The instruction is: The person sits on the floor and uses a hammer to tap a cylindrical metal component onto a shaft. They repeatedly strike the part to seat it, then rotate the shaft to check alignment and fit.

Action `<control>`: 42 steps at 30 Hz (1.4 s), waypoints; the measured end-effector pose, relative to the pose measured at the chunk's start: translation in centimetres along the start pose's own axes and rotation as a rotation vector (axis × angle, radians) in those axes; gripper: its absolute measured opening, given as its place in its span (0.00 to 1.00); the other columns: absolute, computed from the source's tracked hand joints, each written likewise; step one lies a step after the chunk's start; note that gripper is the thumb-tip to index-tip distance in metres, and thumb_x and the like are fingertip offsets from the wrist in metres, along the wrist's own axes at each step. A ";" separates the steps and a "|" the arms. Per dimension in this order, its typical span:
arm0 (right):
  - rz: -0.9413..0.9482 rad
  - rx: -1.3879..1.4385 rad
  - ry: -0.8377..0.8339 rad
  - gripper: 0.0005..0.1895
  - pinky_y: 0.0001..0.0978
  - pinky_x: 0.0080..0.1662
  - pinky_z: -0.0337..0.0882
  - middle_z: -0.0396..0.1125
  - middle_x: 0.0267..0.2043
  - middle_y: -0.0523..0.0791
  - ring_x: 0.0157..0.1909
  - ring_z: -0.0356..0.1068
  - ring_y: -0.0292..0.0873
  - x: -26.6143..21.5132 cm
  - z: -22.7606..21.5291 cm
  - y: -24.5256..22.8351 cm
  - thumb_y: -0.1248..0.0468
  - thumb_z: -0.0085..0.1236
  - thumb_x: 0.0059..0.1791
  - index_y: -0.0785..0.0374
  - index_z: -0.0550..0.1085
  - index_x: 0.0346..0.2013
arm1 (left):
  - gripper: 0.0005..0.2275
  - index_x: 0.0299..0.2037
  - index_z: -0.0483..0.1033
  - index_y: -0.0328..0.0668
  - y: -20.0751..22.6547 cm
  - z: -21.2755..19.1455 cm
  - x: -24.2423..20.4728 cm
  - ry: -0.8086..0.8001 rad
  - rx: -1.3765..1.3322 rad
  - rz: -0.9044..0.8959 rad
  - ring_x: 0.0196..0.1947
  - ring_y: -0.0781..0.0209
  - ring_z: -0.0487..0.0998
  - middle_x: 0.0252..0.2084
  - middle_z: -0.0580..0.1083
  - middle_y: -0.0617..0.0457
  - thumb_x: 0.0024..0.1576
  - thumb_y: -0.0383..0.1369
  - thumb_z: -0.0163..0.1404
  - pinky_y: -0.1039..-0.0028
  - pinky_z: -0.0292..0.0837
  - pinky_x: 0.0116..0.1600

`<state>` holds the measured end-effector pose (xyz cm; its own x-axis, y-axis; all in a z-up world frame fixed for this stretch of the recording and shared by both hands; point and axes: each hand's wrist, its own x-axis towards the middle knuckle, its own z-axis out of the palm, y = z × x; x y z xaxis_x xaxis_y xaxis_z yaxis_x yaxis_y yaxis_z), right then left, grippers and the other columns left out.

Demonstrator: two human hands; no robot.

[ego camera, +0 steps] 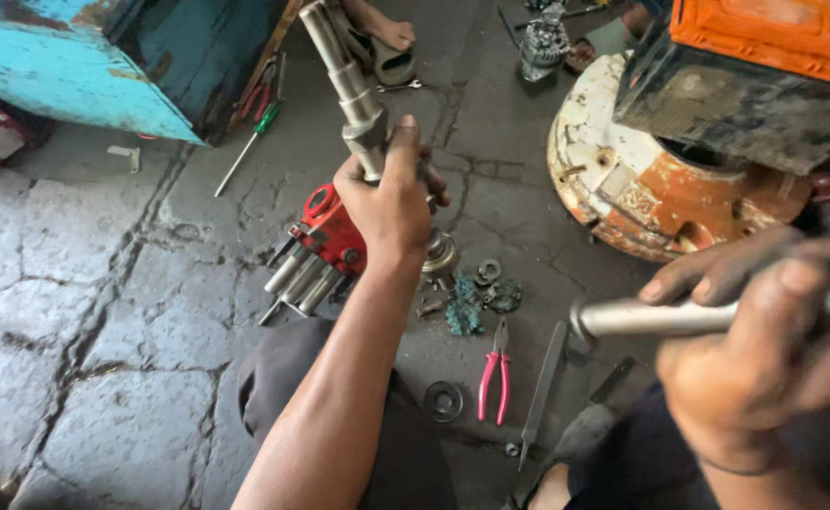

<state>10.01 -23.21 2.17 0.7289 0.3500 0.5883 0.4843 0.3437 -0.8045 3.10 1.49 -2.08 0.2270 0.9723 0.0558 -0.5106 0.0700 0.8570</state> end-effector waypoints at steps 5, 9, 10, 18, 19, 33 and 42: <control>0.215 -0.929 -0.657 0.17 0.46 0.37 0.70 0.69 0.25 0.51 0.27 0.69 0.50 -4.7 0.2 4.1 0.52 0.62 0.51 0.62 0.72 0.29 | 0.09 0.29 0.73 0.33 -0.8 0.2 0.0 -0.070 -0.066 0.060 0.16 0.63 0.73 0.22 0.72 0.52 0.57 0.30 0.56 0.71 0.68 0.19; 0.297 -0.684 -0.761 0.26 0.43 0.37 0.71 0.72 0.36 0.55 0.37 0.74 0.55 -5.9 -1.0 4.1 0.52 0.64 0.47 0.70 0.72 0.47 | 0.05 0.31 0.74 0.35 -1.2 -0.1 -0.3 -0.027 0.012 0.069 0.15 0.65 0.72 0.22 0.72 0.53 0.55 0.29 0.55 0.72 0.68 0.21; 0.125 -0.683 -0.722 0.29 0.42 0.38 0.72 0.72 0.39 0.56 0.39 0.74 0.56 -5.3 -0.4 3.3 0.51 0.65 0.48 0.73 0.71 0.50 | 0.05 0.31 0.73 0.36 -0.8 -0.2 0.2 0.005 0.022 0.032 0.14 0.65 0.72 0.21 0.72 0.53 0.54 0.28 0.55 0.72 0.67 0.20; 0.083 -0.129 -0.386 0.10 0.27 0.31 0.70 0.66 0.28 0.41 0.25 0.66 0.32 -1.1 0.1 -3.8 0.60 0.56 0.56 0.62 0.67 0.45 | 0.07 0.29 0.72 0.31 0.4 -1.0 0.9 -0.028 -0.138 0.050 0.14 0.60 0.71 0.23 0.71 0.48 0.54 0.29 0.52 0.68 0.68 0.18; -0.031 -0.169 -0.371 0.10 0.26 0.30 0.70 0.66 0.30 0.41 0.26 0.66 0.32 -1.5 1.1 -2.6 0.61 0.54 0.58 0.62 0.66 0.47 | 0.07 0.29 0.71 0.31 0.6 -1.0 0.8 -0.028 -0.138 0.037 0.14 0.59 0.71 0.22 0.71 0.47 0.54 0.29 0.51 0.68 0.67 0.18; 0.142 0.029 -0.286 0.04 0.28 0.29 0.68 0.63 0.27 0.39 0.23 0.62 0.33 -0.4 1.3 -2.9 0.65 0.47 0.56 0.59 0.64 0.44 | 0.06 0.28 0.72 0.32 2.6 -2.2 0.4 -0.076 -0.087 0.100 0.14 0.60 0.71 0.20 0.70 0.49 0.55 0.28 0.50 0.70 0.65 0.18; 0.275 -0.539 -0.838 0.16 0.42 0.30 0.70 0.69 0.27 0.47 0.27 0.70 0.49 -2.2 1.5 0.1 0.57 0.62 0.48 0.64 0.72 0.44 | 0.06 0.29 0.70 0.33 2.7 -2.7 -0.2 -0.148 -0.063 0.104 0.16 0.60 0.71 0.22 0.70 0.50 0.55 0.27 0.50 0.69 0.68 0.20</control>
<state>7.71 -22.63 0.90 0.3758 0.9232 0.0801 0.6552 -0.2035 -0.7276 -0.54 2.06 -1.20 0.2868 0.9321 0.2214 -0.5875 -0.0114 0.8092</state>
